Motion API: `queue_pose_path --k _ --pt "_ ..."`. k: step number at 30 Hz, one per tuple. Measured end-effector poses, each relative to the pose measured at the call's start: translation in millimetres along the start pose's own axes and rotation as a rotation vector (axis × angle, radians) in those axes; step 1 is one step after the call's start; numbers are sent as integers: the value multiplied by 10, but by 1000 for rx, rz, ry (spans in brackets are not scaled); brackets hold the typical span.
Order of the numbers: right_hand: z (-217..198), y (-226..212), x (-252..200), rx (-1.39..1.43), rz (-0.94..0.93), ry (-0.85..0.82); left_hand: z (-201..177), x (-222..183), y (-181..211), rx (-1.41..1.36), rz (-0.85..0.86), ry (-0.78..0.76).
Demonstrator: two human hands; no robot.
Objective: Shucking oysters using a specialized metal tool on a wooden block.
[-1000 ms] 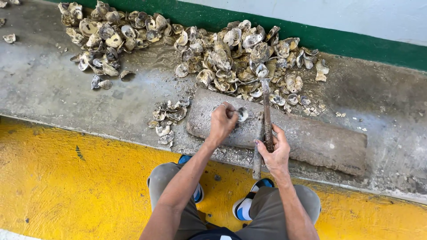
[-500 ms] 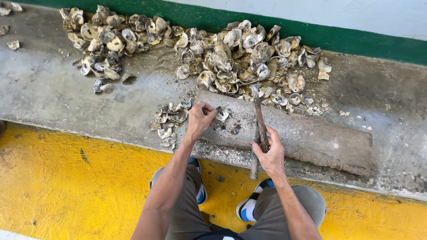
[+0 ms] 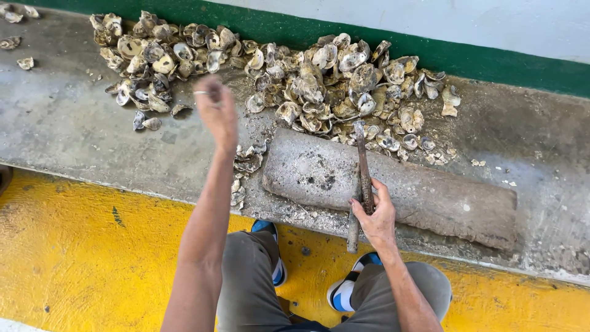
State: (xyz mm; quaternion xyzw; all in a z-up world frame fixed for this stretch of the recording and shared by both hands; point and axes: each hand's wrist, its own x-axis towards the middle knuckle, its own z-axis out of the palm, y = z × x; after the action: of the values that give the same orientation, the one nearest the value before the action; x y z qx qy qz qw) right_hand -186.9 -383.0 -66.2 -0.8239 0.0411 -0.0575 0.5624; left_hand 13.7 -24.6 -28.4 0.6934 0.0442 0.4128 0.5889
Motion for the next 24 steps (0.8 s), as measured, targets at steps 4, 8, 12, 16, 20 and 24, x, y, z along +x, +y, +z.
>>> queue_pose_path --k 4,8,12,16,20,24 --pt "15 -54 -26 47 -49 -19 392 -592 -402 244 169 -377" --pt "0 -38 -9 5 -17 -15 719 -806 -429 398 -140 -536" --pt "3 -24 -9 15 -28 -9 848 -932 -711 483 5 -377" --pt "5 21 8 -42 -2 1 825 -975 -697 501 -178 -360" --pt "14 -11 -5 -19 -27 -14 719 -994 -739 331 -246 -333" --pt "13 -65 -7 -40 -16 -23 509 -1066 -494 34 -447 -407"
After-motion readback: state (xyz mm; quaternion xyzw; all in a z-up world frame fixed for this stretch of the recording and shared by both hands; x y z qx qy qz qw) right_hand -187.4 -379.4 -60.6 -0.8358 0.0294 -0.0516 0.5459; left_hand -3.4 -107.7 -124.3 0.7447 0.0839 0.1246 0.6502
